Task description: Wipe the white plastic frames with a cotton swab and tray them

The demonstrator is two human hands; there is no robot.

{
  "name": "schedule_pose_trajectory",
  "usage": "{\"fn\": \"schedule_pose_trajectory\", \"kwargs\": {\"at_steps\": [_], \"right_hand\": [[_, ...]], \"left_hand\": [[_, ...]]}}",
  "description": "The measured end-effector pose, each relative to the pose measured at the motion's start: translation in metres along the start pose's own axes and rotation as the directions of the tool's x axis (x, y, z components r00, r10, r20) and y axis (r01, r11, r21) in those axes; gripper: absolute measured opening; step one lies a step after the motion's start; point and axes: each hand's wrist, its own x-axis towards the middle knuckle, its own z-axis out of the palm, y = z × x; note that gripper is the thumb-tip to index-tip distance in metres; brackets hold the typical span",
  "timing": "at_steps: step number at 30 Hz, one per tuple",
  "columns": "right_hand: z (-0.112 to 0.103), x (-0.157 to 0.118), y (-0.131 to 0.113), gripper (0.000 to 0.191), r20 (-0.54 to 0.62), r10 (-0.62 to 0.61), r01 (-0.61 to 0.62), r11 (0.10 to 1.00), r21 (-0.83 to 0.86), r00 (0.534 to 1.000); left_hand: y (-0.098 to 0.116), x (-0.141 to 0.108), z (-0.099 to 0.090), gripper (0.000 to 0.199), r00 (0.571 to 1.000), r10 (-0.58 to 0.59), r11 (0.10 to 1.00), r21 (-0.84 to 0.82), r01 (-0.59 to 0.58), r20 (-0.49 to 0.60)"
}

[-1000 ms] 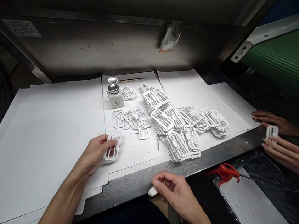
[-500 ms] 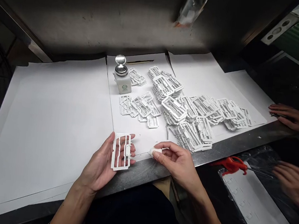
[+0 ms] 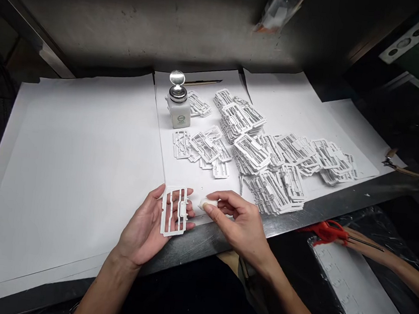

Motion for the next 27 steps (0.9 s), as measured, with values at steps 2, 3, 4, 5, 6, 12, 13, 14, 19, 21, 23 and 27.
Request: {"fn": "schedule_pose_trajectory", "kwargs": {"at_steps": [2,3,4,5,6,12,13,14,19,21,23,27], "right_hand": [[0.007,0.004,-0.005,0.013,0.006,-0.081,0.081,0.996,-0.035,0.997],[0.011,0.007,-0.008,0.013,0.015,-0.125,0.126,0.991,-0.055,0.992],[0.016,0.010,-0.011,0.014,0.024,-0.169,0.170,0.982,-0.077,0.985],[0.022,0.014,-0.014,0.014,0.032,-0.212,0.214,0.972,-0.102,0.977],[0.027,0.016,-0.017,0.015,0.039,-0.251,0.254,0.958,-0.133,0.967],[0.035,0.006,-0.021,0.014,0.420,-0.310,0.448,0.848,-0.284,0.853],[0.031,0.001,-0.020,0.014,0.469,-0.284,0.445,0.851,-0.280,0.836],[0.027,-0.004,-0.018,0.013,0.475,-0.254,0.418,0.864,-0.281,0.843],[0.026,-0.017,-0.010,0.013,0.220,-0.185,0.236,0.942,-0.237,0.958],[0.033,-0.018,-0.008,0.013,0.223,-0.230,0.274,0.942,-0.193,0.947],[0.037,-0.019,-0.006,0.013,0.242,-0.247,0.300,0.930,-0.213,0.938],[0.026,-0.019,-0.003,0.011,0.122,-0.192,0.222,0.916,-0.334,0.974]], "left_hand": [[-0.001,0.000,0.000,0.042,1.000,0.002,1.000,-0.026,-0.002,0.006],[-0.002,0.000,0.001,0.039,1.000,0.005,0.999,-0.042,-0.005,0.008],[-0.002,0.001,0.002,0.037,1.000,0.006,0.998,-0.059,-0.006,0.007],[-0.003,0.001,0.004,0.035,1.000,0.006,0.997,-0.074,-0.006,0.005],[-0.003,0.002,0.005,0.034,1.000,0.005,0.996,-0.088,-0.005,0.001],[0.006,0.002,0.004,0.036,0.999,0.020,0.993,-0.119,-0.024,-0.034],[0.008,0.002,0.002,0.038,0.999,0.029,0.992,-0.122,-0.032,-0.028],[0.010,0.001,0.000,0.040,0.999,0.038,0.991,-0.126,-0.040,-0.018],[0.010,-0.001,-0.002,0.044,0.998,0.066,0.989,-0.128,-0.067,-0.012],[0.008,0.000,-0.001,0.044,0.997,0.076,0.987,-0.139,-0.076,-0.005],[0.007,0.000,-0.001,0.044,0.996,0.093,0.983,-0.158,-0.091,0.003],[0.007,0.001,-0.003,0.043,0.993,0.121,0.976,-0.183,-0.116,0.013]]}}
